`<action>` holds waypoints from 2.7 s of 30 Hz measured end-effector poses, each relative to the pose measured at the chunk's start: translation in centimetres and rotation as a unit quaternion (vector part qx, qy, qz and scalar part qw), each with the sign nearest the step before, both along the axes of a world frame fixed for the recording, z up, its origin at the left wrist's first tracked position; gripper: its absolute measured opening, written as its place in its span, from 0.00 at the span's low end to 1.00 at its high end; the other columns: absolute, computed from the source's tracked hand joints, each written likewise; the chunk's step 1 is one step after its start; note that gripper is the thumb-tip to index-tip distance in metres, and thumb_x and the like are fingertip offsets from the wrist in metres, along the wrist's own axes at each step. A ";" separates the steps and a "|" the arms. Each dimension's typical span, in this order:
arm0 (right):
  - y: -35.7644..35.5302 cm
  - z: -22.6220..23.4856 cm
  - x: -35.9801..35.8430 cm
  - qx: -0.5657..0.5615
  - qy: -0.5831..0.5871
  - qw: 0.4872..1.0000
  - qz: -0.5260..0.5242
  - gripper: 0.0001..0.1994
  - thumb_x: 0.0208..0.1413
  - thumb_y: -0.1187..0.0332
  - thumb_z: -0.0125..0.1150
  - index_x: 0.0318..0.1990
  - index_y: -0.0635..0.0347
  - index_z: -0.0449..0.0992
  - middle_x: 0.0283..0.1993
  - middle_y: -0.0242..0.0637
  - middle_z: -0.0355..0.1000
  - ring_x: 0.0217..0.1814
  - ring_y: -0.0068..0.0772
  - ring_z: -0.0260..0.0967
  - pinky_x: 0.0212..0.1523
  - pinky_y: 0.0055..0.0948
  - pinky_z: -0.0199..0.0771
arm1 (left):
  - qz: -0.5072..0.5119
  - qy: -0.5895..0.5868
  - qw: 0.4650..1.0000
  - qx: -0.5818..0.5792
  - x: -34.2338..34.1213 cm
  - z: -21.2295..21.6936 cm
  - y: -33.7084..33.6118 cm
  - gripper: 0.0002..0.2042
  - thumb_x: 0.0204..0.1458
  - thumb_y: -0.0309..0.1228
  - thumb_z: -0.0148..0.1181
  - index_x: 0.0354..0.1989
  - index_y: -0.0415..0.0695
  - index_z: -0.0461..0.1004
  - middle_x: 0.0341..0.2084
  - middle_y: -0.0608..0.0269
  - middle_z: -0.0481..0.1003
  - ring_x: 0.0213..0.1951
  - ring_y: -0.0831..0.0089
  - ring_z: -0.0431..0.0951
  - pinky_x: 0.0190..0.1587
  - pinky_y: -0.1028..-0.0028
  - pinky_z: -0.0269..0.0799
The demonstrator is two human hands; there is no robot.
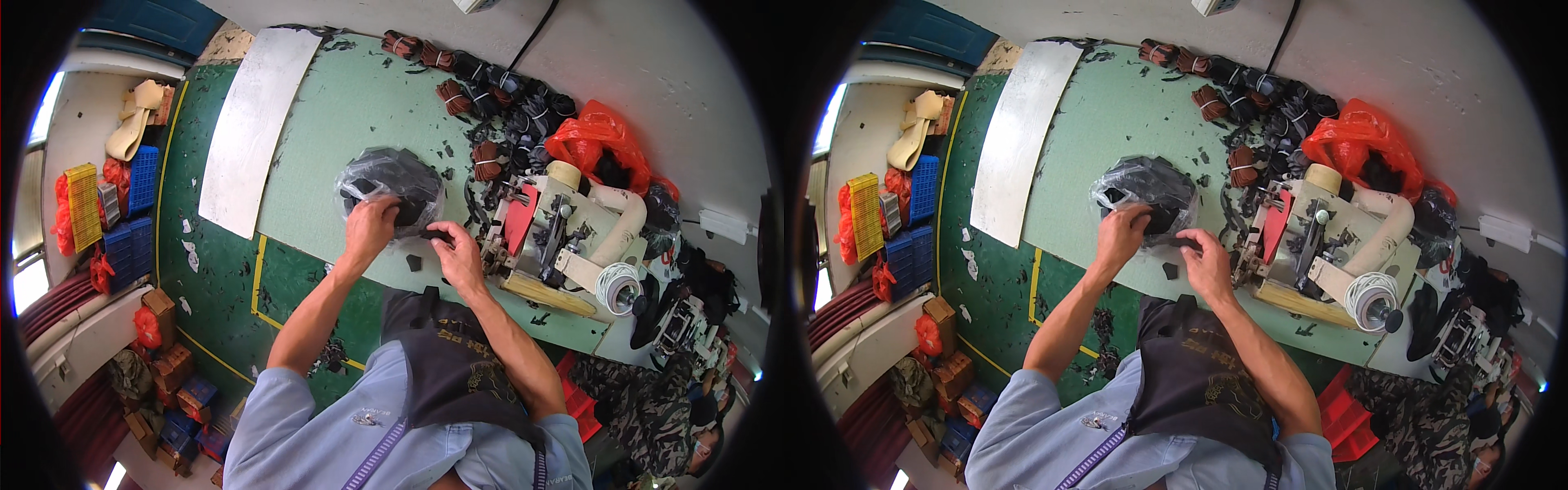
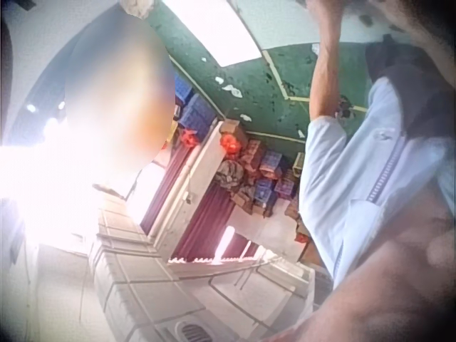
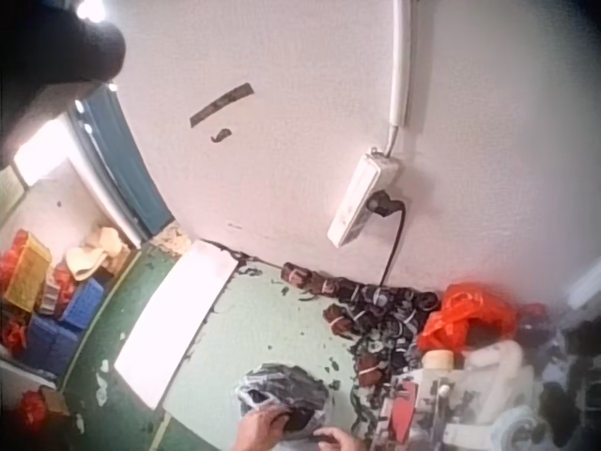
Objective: The person takes small leather pieces from a plastic bag and feeds them through a skiving machine by hand.
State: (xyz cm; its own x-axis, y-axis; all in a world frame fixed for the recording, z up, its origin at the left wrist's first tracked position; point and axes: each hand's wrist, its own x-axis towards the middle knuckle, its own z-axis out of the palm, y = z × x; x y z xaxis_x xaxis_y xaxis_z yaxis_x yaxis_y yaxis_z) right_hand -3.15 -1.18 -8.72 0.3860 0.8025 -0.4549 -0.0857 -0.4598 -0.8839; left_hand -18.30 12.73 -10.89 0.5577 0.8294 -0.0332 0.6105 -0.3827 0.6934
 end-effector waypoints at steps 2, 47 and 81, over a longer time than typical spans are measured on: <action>-0.4 0.8 0.4 0.068 -0.125 0.989 0.050 0.15 0.56 0.83 0.57 0.50 0.61 0.76 0.55 0.41 0.75 0.51 0.41 0.78 0.48 0.32 0.78 | -0.046 -0.005 0.995 -0.086 0.0 2.3 -0.5 0.11 0.53 0.27 0.63 0.45 0.43 0.83 0.35 0.53 0.80 0.35 0.56 0.81 0.41 0.64 0.76; -23.0 5.7 17.1 0.112 -0.169 0.857 -0.473 0.09 0.62 0.78 0.59 0.49 0.64 0.78 0.41 0.34 0.76 0.45 0.25 0.75 0.49 0.26 0.75 | -0.325 -0.140 0.935 0.004 26.1 7.4 -24.1 0.16 0.51 0.23 0.63 0.50 0.37 0.75 0.40 0.50 0.79 0.43 0.50 0.77 0.48 0.58 0.73; -24.1 5.6 16.4 0.085 -0.415 0.881 -0.211 0.17 0.56 0.80 0.57 0.54 0.63 0.73 0.52 0.47 0.74 0.59 0.51 0.68 0.61 0.40 0.67 | -0.368 -0.135 0.917 -0.067 25.3 7.5 -23.1 0.17 0.49 0.20 0.62 0.49 0.37 0.72 0.43 0.46 0.76 0.48 0.46 0.75 0.50 0.55 0.72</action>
State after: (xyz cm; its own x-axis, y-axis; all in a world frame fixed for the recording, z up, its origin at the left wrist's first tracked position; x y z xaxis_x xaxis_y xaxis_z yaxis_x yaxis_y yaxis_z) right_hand 13.28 -25.26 -3.13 0.8095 0.5366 0.2381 0.4911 -0.3967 -0.7756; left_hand 7.03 -10.39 -3.38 0.9680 0.2227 0.1155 0.0186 -0.5230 0.8521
